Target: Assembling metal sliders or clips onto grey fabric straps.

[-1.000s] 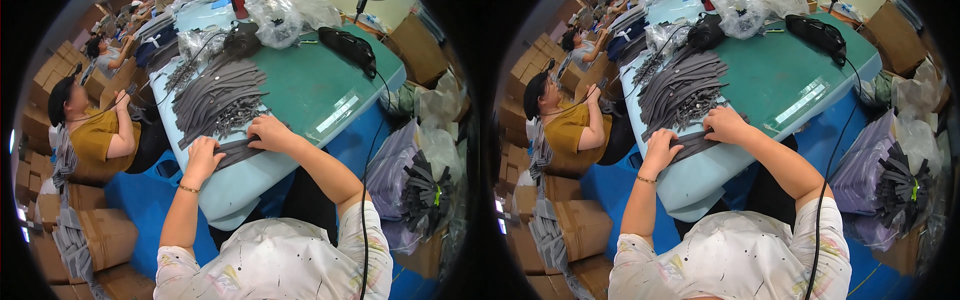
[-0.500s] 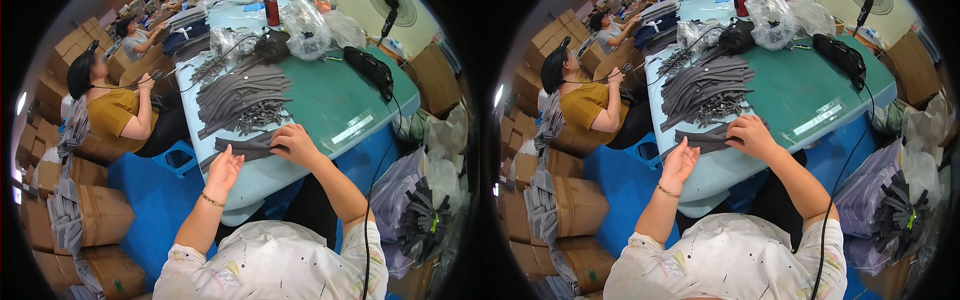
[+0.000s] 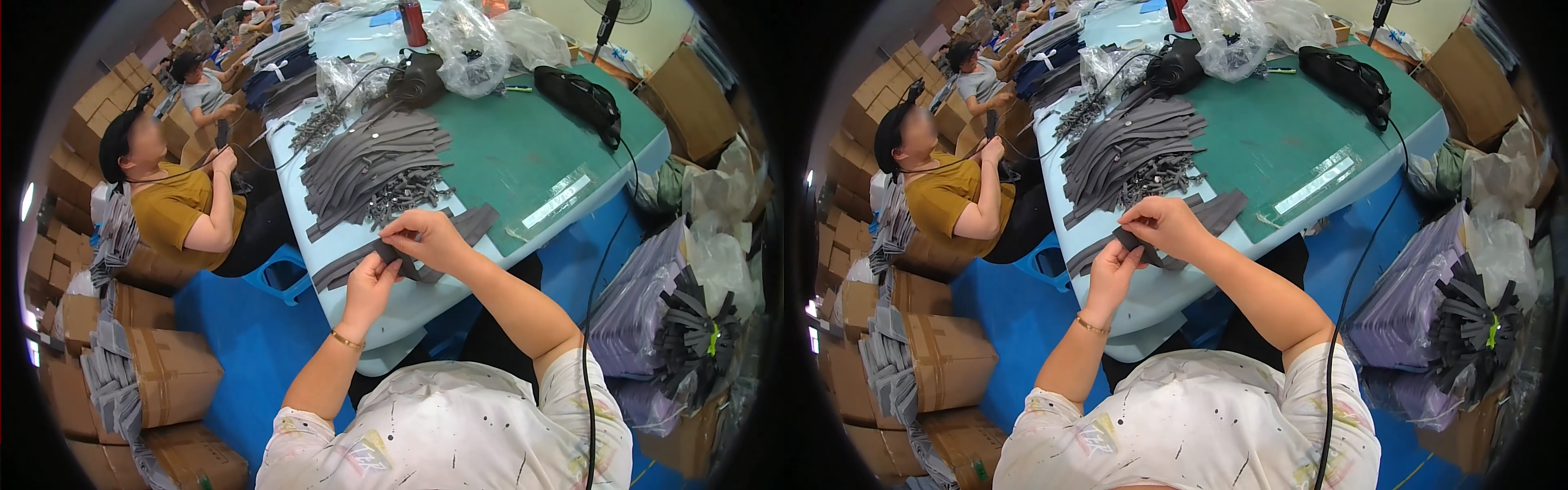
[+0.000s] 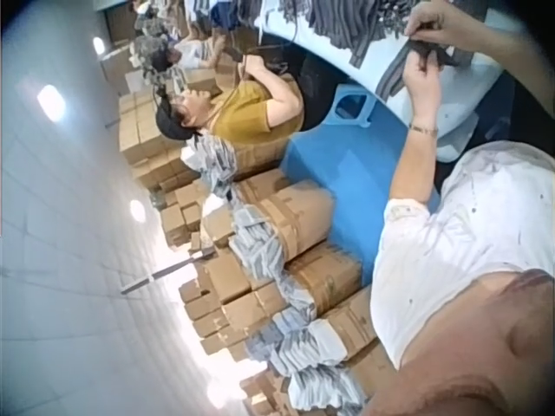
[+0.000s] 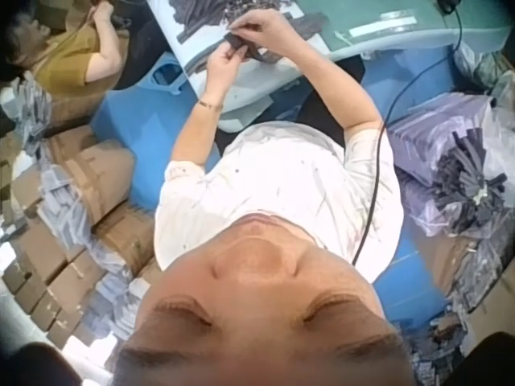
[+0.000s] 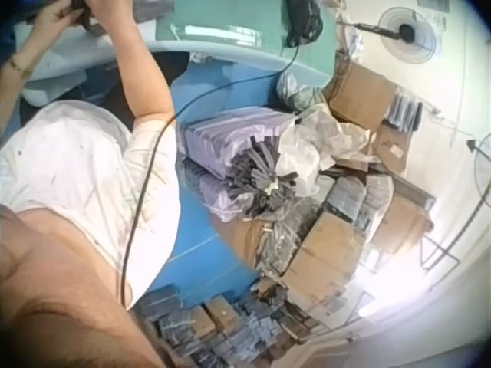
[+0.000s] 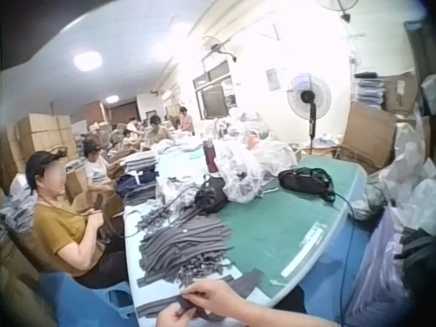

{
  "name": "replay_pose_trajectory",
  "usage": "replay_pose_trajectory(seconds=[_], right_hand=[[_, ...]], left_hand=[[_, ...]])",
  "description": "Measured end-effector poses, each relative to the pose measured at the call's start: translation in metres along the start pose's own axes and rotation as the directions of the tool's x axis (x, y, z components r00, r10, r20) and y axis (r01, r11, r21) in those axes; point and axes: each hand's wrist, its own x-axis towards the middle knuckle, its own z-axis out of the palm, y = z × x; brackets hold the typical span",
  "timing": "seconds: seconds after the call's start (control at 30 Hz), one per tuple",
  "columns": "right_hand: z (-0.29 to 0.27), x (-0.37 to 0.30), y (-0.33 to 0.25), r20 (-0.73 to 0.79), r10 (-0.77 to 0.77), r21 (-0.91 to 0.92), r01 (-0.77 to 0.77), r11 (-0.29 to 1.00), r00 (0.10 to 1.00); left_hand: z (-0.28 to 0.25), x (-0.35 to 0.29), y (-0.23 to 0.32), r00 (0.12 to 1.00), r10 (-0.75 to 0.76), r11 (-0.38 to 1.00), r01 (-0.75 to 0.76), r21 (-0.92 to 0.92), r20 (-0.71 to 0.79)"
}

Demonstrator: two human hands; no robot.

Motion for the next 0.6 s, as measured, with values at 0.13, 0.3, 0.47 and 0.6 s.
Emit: replay_pose_trajectory(seconds=[0.13, 0.3, 0.47, 0.6], right_hand=[[0.012, -0.019, 0.0, -0.061, -0.052, -0.027, 0.051, 0.998, 0.997], [0.034, -0.039, 0.017, -0.057, 0.325, 0.591, -0.23, 0.773, 0.944], [0.023, -0.029, 0.023, -0.009, 0.537, 0.633, -0.411, 0.656, 0.843], [-0.009, 0.002, 0.047, -0.337, 0.157, -0.289, -0.261, 0.921, 0.928]], left_hand=[[-0.006, -0.006, 0.014, 0.998, 0.064, 0.969, -0.064, 0.237, 0.008], [-0.008, -0.018, 0.015, 0.796, 0.556, 0.397, -0.505, 0.767, 0.237], [-0.004, -0.013, 0.038, 0.744, 0.664, 0.61, -0.597, 0.522, 0.075], [0.007, 0.028, 0.049, 0.988, 0.135, 0.932, -0.154, -0.329, -0.079]])
